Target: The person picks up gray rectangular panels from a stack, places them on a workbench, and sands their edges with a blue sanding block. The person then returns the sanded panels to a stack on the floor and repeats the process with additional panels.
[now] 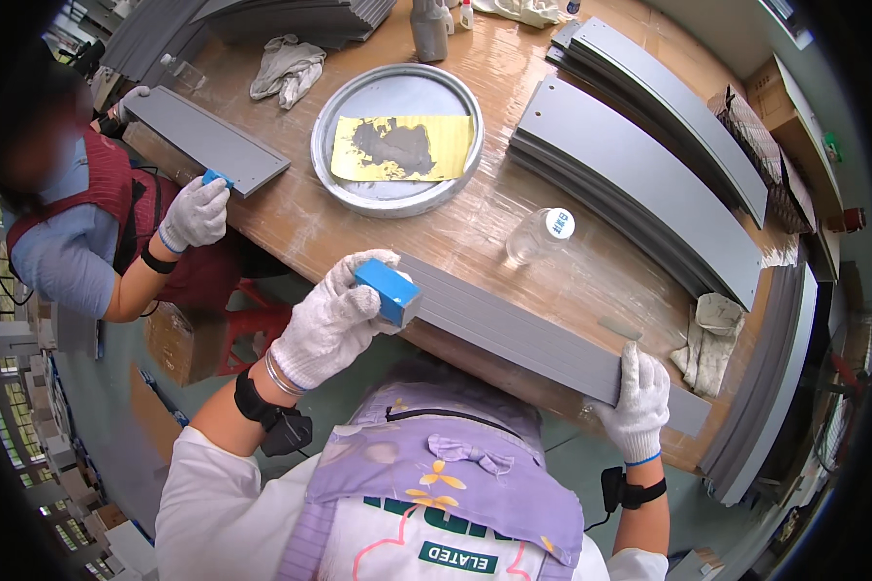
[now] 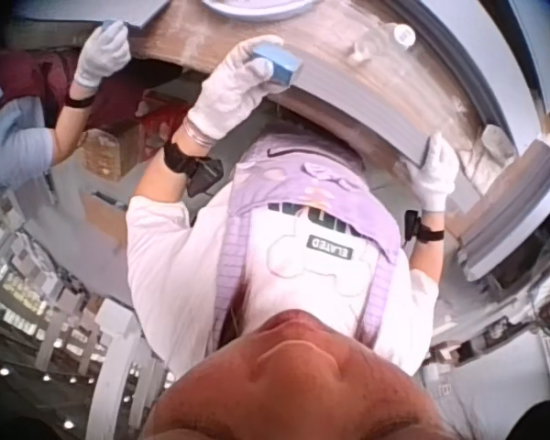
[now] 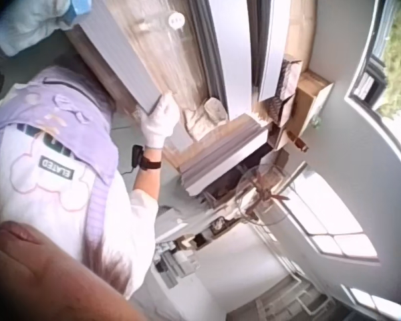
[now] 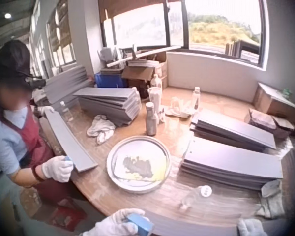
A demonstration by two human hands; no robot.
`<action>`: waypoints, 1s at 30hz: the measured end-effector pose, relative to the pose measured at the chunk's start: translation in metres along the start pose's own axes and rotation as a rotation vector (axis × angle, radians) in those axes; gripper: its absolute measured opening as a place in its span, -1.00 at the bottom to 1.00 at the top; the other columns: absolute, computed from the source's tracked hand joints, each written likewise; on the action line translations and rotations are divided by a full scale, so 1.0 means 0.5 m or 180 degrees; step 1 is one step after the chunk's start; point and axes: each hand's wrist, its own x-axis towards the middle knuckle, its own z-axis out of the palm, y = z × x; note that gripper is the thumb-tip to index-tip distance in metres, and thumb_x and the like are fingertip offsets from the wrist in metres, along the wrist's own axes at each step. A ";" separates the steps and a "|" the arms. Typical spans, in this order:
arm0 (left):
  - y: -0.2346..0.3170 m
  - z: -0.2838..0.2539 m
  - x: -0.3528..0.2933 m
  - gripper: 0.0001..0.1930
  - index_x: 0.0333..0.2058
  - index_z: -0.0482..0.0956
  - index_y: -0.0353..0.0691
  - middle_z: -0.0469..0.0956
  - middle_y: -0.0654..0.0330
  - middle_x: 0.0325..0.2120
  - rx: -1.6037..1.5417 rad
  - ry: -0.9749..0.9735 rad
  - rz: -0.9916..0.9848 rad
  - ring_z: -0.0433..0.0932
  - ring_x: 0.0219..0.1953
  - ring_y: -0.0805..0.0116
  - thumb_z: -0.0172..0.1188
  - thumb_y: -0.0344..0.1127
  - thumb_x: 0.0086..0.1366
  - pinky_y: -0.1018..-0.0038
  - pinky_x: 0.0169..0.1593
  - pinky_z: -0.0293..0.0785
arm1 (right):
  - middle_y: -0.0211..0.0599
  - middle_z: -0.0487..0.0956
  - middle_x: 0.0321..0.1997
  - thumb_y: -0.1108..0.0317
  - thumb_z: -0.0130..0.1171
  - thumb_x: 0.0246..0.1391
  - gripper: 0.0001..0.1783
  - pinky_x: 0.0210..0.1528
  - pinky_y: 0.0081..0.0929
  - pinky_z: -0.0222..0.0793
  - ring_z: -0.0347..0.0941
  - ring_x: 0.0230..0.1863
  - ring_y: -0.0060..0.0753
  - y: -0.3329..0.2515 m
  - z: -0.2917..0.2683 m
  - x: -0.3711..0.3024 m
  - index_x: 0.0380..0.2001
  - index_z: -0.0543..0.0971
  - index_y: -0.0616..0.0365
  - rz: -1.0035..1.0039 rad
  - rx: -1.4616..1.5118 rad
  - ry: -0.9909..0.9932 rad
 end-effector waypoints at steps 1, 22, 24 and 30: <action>-0.012 0.017 0.011 -0.50 0.25 0.42 -0.10 0.60 0.21 -0.10 -0.0075 -0.0176 -0.0138 0.60 -0.17 0.42 0.35 -0.28 0.39 0.47 -0.14 0.58 | -0.06 0.48 0.17 0.20 0.70 -0.56 0.29 0.29 -0.01 0.32 0.40 0.21 0.11 0.000 -0.001 0.001 0.39 0.33 0.14 0.0015 0.0032 0.0001; -0.474 0.354 0.202 -0.47 0.17 0.37 -0.30 0.64 -0.05 -0.22 0.3766 0.0601 0.2457 0.69 -0.22 0.09 0.16 0.03 0.50 0.28 -0.12 0.60 | -0.11 0.46 -0.01 -0.06 0.52 -0.17 0.07 0.23 -0.10 0.29 0.43 0.07 -0.04 0.072 -0.017 0.006 0.32 0.34 0.32 -0.0384 0.0829 0.0258; -0.475 0.355 0.205 -0.50 0.15 0.42 -0.27 0.67 -0.06 -0.27 0.3862 0.0682 0.2512 0.70 -0.26 -0.04 0.04 0.07 0.55 0.23 -0.17 0.61 | -0.11 0.48 -0.03 -0.07 0.50 -0.15 0.01 0.19 -0.09 0.33 0.46 0.04 -0.04 0.079 -0.019 0.008 0.28 0.37 0.33 -0.0410 0.0969 0.0321; -0.465 0.370 0.210 -0.57 0.09 0.51 -0.23 0.69 -0.05 -0.33 0.4140 0.0850 0.2773 0.71 -0.29 -0.08 -0.02 0.02 0.58 0.21 -0.22 0.60 | -0.09 0.56 -0.08 -0.04 0.44 0.01 -0.13 0.02 -0.14 0.47 0.55 -0.05 -0.03 0.104 -0.017 0.035 0.24 0.42 0.30 -0.0315 0.1521 0.0273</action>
